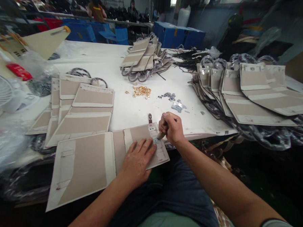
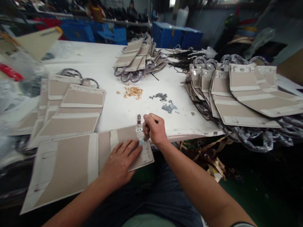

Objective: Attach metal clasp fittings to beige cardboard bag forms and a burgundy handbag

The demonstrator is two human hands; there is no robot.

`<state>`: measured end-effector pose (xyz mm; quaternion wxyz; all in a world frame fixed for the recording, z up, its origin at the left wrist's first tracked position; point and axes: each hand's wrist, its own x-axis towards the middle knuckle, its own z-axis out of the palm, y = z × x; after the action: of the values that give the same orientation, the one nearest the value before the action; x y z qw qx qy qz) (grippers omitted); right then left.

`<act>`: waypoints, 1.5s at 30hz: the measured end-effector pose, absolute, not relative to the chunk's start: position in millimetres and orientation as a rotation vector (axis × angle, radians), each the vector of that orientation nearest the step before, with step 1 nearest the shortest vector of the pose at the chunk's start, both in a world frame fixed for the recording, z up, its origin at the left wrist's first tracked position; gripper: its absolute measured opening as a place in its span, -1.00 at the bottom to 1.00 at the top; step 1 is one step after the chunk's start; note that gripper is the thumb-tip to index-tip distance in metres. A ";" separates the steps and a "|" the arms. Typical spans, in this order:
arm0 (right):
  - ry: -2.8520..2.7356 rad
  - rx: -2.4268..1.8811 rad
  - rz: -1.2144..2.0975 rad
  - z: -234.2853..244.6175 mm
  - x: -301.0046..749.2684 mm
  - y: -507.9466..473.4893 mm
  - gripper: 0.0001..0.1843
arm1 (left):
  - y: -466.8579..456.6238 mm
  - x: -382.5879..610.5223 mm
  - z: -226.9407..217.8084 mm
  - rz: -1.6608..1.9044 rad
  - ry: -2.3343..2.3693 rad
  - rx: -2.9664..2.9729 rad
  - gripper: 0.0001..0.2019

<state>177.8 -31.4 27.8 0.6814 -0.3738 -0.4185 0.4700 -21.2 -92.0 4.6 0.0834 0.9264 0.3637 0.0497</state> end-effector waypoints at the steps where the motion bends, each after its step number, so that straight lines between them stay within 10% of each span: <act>1: -0.943 -0.847 1.064 27.3 178.3 -33.7 -0.53 | -91.4 -19.8 6.7 0.136 1.087 2.762 -0.22; 45: -0.515 -0.867 1.052 22.9 180.8 -30.5 -0.62 | -74.0 -16.7 -2.8 0.135 0.938 2.764 -0.24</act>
<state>180.8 -30.5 22.9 0.7461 -0.3960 -0.2355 0.4807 -16.7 -74.0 -2.8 0.1094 0.9402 0.3192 0.0459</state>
